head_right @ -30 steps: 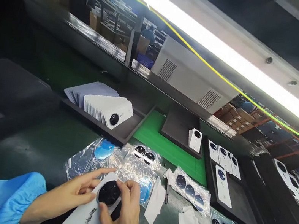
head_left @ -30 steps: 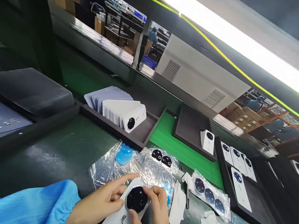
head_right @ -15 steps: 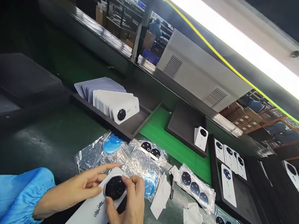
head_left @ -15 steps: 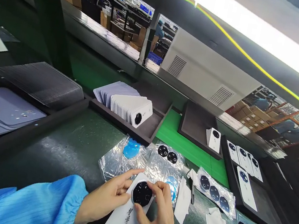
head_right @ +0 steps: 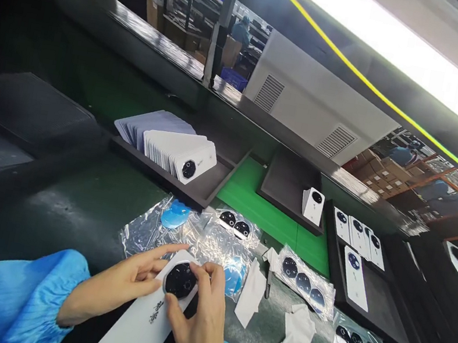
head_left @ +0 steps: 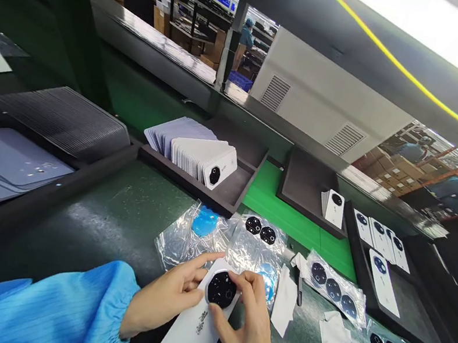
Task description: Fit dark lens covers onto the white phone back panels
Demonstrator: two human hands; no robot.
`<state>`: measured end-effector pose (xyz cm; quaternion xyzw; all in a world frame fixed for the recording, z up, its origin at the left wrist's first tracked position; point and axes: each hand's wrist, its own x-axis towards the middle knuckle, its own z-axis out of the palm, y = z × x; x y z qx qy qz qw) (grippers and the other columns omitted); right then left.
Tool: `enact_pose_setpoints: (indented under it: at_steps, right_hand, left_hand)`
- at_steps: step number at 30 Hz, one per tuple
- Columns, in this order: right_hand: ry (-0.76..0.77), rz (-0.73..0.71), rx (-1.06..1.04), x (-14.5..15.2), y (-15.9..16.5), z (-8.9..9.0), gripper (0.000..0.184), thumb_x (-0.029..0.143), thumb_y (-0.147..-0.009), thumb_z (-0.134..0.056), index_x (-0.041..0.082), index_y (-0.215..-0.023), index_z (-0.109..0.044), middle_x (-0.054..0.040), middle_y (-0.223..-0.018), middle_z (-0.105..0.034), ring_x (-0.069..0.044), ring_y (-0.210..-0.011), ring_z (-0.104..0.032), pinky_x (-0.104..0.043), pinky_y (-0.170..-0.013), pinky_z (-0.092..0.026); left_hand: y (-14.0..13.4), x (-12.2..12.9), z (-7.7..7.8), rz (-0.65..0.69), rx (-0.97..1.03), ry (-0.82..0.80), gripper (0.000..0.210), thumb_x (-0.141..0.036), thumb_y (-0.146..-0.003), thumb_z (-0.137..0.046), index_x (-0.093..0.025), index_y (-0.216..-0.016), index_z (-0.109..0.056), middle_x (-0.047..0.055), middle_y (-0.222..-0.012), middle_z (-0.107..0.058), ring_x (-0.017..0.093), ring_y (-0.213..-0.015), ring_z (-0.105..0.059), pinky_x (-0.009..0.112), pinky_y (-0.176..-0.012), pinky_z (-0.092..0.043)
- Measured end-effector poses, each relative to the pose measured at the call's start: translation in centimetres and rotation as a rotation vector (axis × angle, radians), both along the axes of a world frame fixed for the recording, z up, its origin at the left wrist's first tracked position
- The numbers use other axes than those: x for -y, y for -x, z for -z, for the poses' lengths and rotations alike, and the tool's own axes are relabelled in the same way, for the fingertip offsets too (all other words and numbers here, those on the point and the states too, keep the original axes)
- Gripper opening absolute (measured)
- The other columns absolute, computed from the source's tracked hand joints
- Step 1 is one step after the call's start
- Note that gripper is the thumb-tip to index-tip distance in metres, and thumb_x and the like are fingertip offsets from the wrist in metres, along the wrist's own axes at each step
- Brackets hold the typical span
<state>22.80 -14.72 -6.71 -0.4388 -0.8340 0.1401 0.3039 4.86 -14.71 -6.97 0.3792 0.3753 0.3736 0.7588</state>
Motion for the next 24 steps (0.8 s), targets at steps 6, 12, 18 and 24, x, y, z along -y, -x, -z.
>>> enact_pose_setpoints:
  at_steps: [6, 12, 18, 24]
  right_hand:
    - [-0.007, 0.017, -0.008, -0.2, -0.3, 0.1, 0.039, 0.015, -0.079, -0.067, 0.023, -0.115, -0.054, -0.0046, -0.096, -0.054, -0.019, -0.083, -0.059, -0.030, -0.067, -0.056]
    - [-0.059, 0.027, -0.009, -0.1, -0.1, 0.3, 0.035, 0.029, -0.083, -0.069, 0.022, -0.115, -0.059, -0.0038, -0.088, -0.054, -0.018, -0.074, -0.059, -0.028, -0.060, -0.056]
    - [-0.107, 0.042, -0.008, 0.4, 0.4, 0.7, 0.038, 0.039, -0.083, -0.068, 0.018, -0.115, -0.061, -0.0036, -0.082, -0.053, -0.017, -0.069, -0.059, -0.028, -0.055, -0.057]
    - [-0.194, 0.089, 0.023, 0.6, 1.1, 0.4, 0.045, 0.053, -0.090, -0.050, 0.017, -0.115, -0.060, -0.0024, -0.074, -0.054, -0.016, -0.063, -0.059, -0.027, -0.053, -0.055]
  left_hand:
    - [-0.1, 0.1, 0.3, -0.011, -0.013, -0.017, 0.084, -0.029, -0.067, -0.063, -0.019, -0.143, -0.028, 0.009, -0.111, -0.065, 0.019, -0.081, -0.061, 0.026, -0.068, -0.046]
    - [-0.3, 0.3, 0.7, -0.057, -0.181, -0.066, 0.068, -0.048, -0.081, -0.054, -0.021, -0.141, -0.035, 0.002, -0.088, -0.064, 0.017, -0.068, -0.055, 0.027, -0.063, -0.043]
    - [-0.5, 0.4, 1.5, -0.084, -0.300, -0.171, 0.053, -0.052, -0.086, -0.051, -0.023, -0.130, -0.046, 0.002, -0.088, -0.065, 0.023, -0.085, -0.059, 0.032, -0.078, -0.043]
    - [-0.4, 0.1, 1.0, -0.077, -0.249, -0.148, 0.051, -0.053, -0.086, -0.050, -0.021, -0.126, -0.044, 0.006, -0.104, -0.069, 0.023, -0.085, -0.062, 0.032, -0.076, -0.043]
